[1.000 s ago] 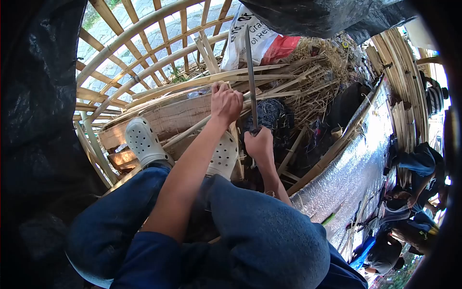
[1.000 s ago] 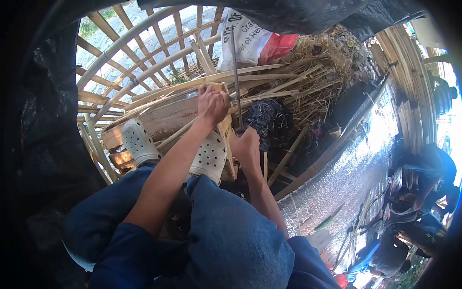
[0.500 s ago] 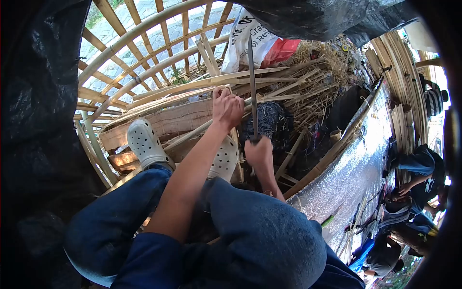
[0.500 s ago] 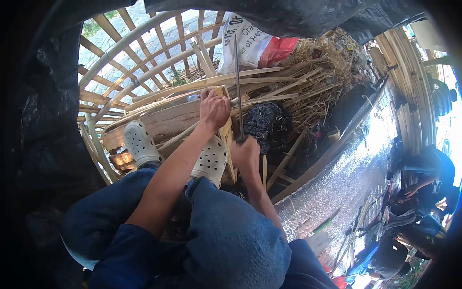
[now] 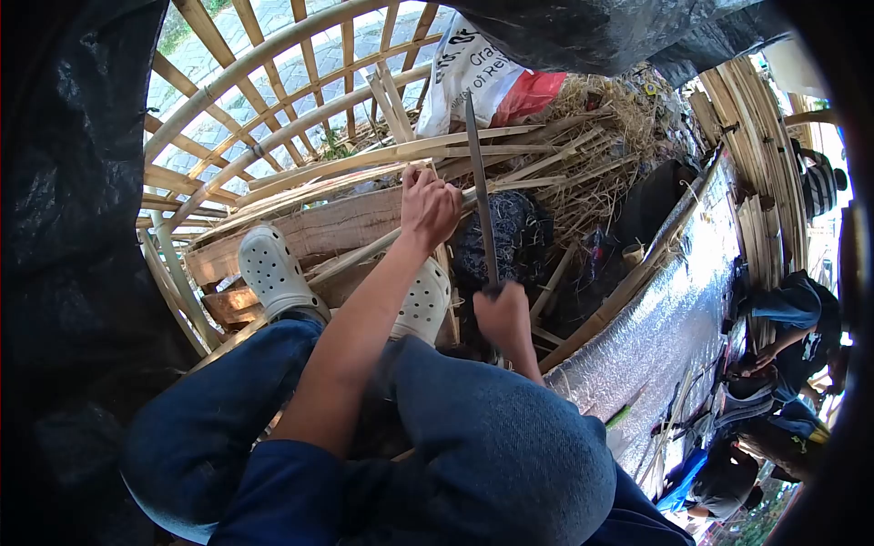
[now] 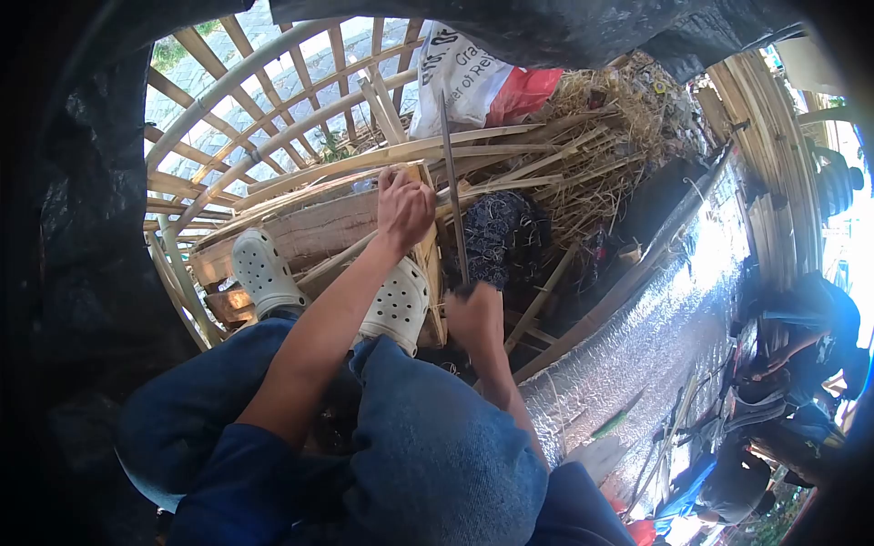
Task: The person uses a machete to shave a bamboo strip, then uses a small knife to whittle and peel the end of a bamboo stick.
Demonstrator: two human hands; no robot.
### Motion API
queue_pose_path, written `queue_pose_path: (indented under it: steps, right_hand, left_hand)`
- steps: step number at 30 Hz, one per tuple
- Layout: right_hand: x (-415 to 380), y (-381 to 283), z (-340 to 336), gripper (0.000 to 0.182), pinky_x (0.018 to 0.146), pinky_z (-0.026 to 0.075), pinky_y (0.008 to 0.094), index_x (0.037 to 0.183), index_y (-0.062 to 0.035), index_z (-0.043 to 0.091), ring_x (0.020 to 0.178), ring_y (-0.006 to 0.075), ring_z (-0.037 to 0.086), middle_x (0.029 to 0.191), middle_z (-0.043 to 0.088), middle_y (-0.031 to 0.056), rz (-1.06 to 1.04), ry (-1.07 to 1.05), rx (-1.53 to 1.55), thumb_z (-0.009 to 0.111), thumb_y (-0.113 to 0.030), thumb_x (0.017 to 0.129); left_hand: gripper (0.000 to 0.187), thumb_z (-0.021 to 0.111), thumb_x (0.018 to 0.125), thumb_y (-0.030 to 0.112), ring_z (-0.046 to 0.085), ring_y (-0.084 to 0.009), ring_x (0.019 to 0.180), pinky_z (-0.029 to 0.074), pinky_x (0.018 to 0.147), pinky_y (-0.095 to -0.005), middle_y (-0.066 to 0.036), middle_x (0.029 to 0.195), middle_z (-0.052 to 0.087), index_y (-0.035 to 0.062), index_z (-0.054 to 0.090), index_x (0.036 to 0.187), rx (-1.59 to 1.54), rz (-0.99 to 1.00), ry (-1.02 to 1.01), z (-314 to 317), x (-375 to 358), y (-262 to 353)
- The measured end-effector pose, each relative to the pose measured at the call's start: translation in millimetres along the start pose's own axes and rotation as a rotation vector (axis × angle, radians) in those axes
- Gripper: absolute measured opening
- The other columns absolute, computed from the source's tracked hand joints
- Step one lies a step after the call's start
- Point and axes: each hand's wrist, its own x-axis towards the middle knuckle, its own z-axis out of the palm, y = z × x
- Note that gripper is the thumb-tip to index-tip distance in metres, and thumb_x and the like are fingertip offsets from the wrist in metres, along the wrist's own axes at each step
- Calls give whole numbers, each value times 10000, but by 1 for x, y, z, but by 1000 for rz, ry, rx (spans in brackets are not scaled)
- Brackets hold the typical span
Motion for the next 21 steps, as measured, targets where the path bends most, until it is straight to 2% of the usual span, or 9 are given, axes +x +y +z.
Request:
queue_pose_path:
  steps: [1, 2, 7, 8, 9, 11, 15, 18, 21]
  right_hand:
    - [26, -3, 6, 243, 463, 459, 358, 596, 58, 547, 478, 249, 601, 501, 541, 141, -51, 8, 7, 605, -146, 715]
    - [49, -5, 4, 250, 631, 501, 402, 690, 82, 613, 662, 347, 653, 637, 603, 252, 24, -106, -18, 592, -167, 706]
    - [66, -61, -31, 273, 549, 503, 378, 657, 100, 599, 560, 341, 641, 579, 588, 245, 91, -280, -60, 572, -168, 703]
    - [61, -61, -33, 300, 626, 513, 394, 688, 120, 593, 670, 366, 656, 661, 613, 269, 124, -312, -79, 579, -179, 706]
    - [51, -51, -29, 300, 626, 513, 394, 688, 120, 593, 670, 366, 656, 661, 613, 269, 130, -309, -85, 579, -179, 706]
    - [25, -20, -16, 331, 445, 461, 364, 581, 98, 526, 452, 257, 596, 481, 524, 172, -34, -38, -102, 602, -196, 711]
    - [2, -2, -6, 311, 452, 465, 373, 591, 89, 526, 486, 272, 615, 505, 542, 179, -188, 227, -304, 602, -186, 716]
    - [40, -20, -15, 285, 429, 449, 361, 573, 78, 521, 433, 243, 578, 481, 528, 153, -2, -82, -109, 585, -159, 718]
    - [89, -65, -16, 262, 398, 424, 344, 564, 72, 527, 388, 216, 534, 463, 516, 134, 66, -250, -25, 563, -133, 723]
  left_hand:
    - [342, 457, 806, 147, 543, -217, 793, 319, 932, -393, -101, 605, 605, 13, 594, 523, -22, -8, 28, 0, -1, 1]
    - [342, 457, 806, 147, 543, -217, 793, 319, 932, -393, -101, 605, 605, 13, 594, 523, -21, -5, 28, 0, -1, 0]
    - [333, 472, 794, 151, 531, -216, 800, 327, 913, -394, -83, 601, 602, 27, 588, 507, 40, 10, 54, 4, -1, 0]
    - [331, 478, 789, 150, 530, -216, 797, 330, 906, -391, -81, 595, 601, 25, 585, 501, 22, -2, 28, 5, -1, -1]
    - [331, 478, 789, 150, 530, -216, 797, 330, 906, -391, -81, 595, 601, 25, 585, 501, 14, -4, 27, 4, -4, 0]
    - [334, 479, 792, 154, 531, -213, 798, 327, 911, -388, -81, 596, 606, 21, 586, 505, 6, -11, 18, 2, -2, 0]
    - [340, 476, 799, 163, 534, -208, 802, 319, 929, -389, -82, 603, 614, 22, 594, 513, -14, -10, 35, 0, -4, 2]
    - [346, 440, 831, 164, 544, -222, 845, 306, 950, -410, -85, 625, 617, 45, 597, 546, 70, 0, -93, -1, -2, 1]
    - [339, 472, 801, 166, 536, -211, 820, 307, 953, -395, -83, 608, 617, 22, 605, 524, -16, 7, -2, 2, -5, 0]
